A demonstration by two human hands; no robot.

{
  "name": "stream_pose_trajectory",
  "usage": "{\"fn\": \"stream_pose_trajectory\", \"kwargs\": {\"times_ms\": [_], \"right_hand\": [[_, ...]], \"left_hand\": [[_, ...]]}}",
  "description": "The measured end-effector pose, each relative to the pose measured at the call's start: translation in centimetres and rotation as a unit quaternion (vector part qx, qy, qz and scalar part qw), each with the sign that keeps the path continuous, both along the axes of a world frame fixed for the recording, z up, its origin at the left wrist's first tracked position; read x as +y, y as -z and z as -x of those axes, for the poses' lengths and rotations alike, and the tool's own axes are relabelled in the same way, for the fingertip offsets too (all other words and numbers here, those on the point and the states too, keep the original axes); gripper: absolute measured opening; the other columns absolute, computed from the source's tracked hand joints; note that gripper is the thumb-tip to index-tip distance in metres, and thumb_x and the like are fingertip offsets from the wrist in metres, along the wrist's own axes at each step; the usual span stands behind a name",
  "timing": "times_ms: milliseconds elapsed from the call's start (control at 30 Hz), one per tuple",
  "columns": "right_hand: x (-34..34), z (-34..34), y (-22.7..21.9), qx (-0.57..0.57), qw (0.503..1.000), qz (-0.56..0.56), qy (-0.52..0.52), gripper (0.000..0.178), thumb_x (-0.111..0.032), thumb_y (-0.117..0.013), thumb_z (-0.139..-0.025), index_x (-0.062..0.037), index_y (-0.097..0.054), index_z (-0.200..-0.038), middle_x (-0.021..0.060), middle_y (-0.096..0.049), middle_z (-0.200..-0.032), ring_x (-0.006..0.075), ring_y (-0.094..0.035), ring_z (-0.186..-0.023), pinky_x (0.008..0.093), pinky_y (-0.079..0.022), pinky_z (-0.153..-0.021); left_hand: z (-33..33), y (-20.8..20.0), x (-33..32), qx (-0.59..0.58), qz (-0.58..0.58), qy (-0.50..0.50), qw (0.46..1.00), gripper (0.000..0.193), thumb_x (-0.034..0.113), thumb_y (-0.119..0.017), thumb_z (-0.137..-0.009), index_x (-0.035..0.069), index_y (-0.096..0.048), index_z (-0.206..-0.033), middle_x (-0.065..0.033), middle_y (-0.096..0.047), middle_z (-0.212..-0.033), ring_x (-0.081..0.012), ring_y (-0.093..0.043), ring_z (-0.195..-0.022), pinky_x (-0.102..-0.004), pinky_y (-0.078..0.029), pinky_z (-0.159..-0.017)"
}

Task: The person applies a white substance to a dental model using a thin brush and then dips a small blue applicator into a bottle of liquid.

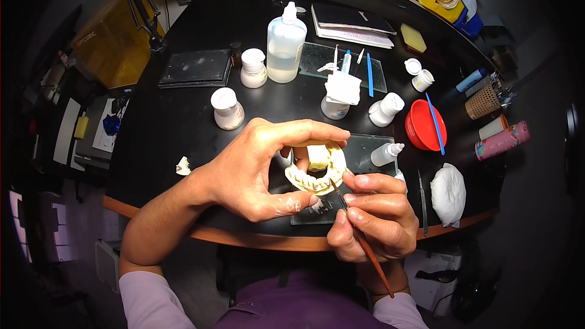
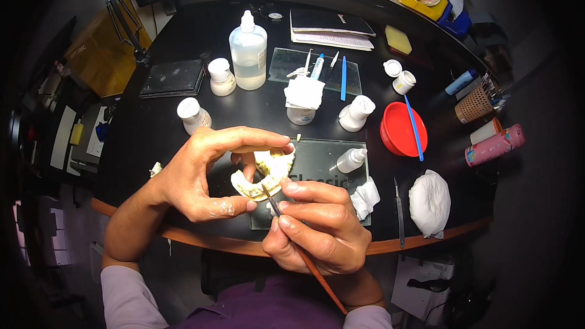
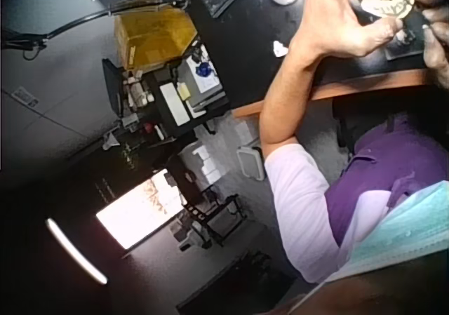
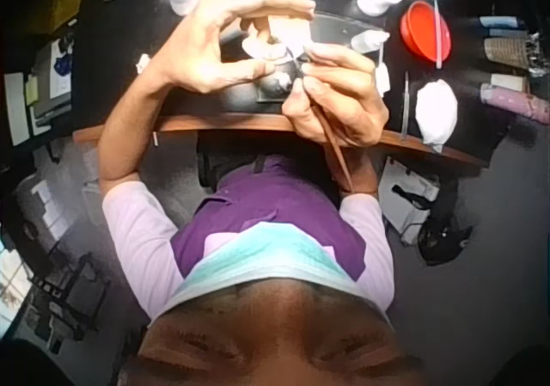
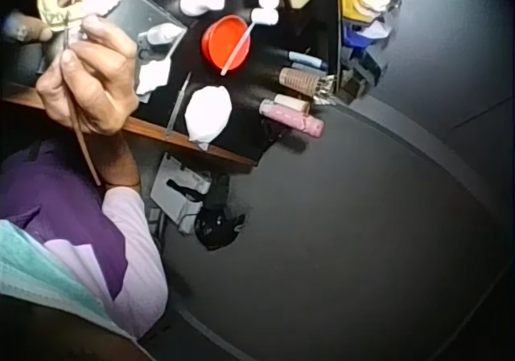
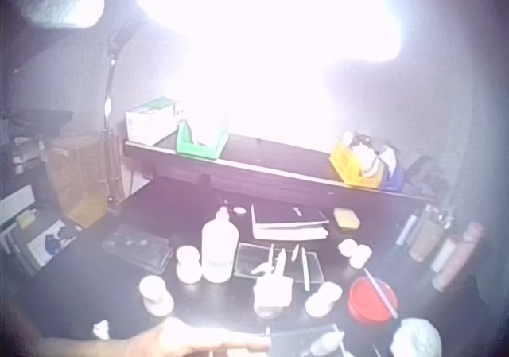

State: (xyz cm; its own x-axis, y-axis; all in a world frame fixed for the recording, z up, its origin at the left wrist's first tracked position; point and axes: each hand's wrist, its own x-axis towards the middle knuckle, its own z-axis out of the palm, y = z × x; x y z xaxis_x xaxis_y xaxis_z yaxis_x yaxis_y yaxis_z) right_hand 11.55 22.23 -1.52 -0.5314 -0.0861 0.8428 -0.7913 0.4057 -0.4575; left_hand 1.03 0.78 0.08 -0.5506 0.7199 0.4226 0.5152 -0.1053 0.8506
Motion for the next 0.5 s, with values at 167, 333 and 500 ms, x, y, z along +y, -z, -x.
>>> {"fn": "stream_pose_trajectory", "kwargs": {"times_ms": [167,333,500], "right_hand": [[0.01,0.00,-0.06,-0.003,1.000,-0.003,-0.003,0.029,0.002,-0.086,-0.081,-0.0062,-0.071,-0.104,0.0084,-0.070,-0.099,0.0318,-0.074,-0.105,0.0416,-0.068,-0.092],[0.00,-0.02,-0.01,-0.007,1.000,0.001,-0.007,0.029,0.003,-0.086,-0.081,-0.0065,-0.071,-0.104,0.0089,-0.071,-0.100,0.0316,-0.074,-0.105,0.0428,-0.068,-0.093],[0.01,-0.07,-0.06,-0.003,1.000,-0.004,-0.006,0.029,0.002,-0.086,-0.080,-0.0068,-0.071,-0.104,0.0089,-0.071,-0.101,0.0318,-0.074,-0.105,0.0428,-0.068,-0.093]], "left_hand": [[0.03,-0.04,0.05,0.006,-0.001,-0.002,1.000,0.081,0.011,-0.083,-0.069,-0.004,-0.061,-0.146,-0.0177,-0.072,-0.135,-0.0142,-0.064,-0.080,-0.0296,-0.055,-0.079],[0.05,0.08,0.08,0.003,-0.002,-0.005,1.000,0.082,0.012,-0.082,-0.068,-0.005,-0.061,-0.146,-0.0184,-0.073,-0.133,-0.0139,-0.064,-0.076,-0.0293,-0.055,-0.079],[0.02,-0.06,0.02,0.009,-0.001,-0.003,1.000,0.082,0.012,-0.082,-0.068,-0.005,-0.061,-0.146,-0.0187,-0.073,-0.133,-0.0138,-0.064,-0.076,-0.0291,-0.055,-0.079]]}}
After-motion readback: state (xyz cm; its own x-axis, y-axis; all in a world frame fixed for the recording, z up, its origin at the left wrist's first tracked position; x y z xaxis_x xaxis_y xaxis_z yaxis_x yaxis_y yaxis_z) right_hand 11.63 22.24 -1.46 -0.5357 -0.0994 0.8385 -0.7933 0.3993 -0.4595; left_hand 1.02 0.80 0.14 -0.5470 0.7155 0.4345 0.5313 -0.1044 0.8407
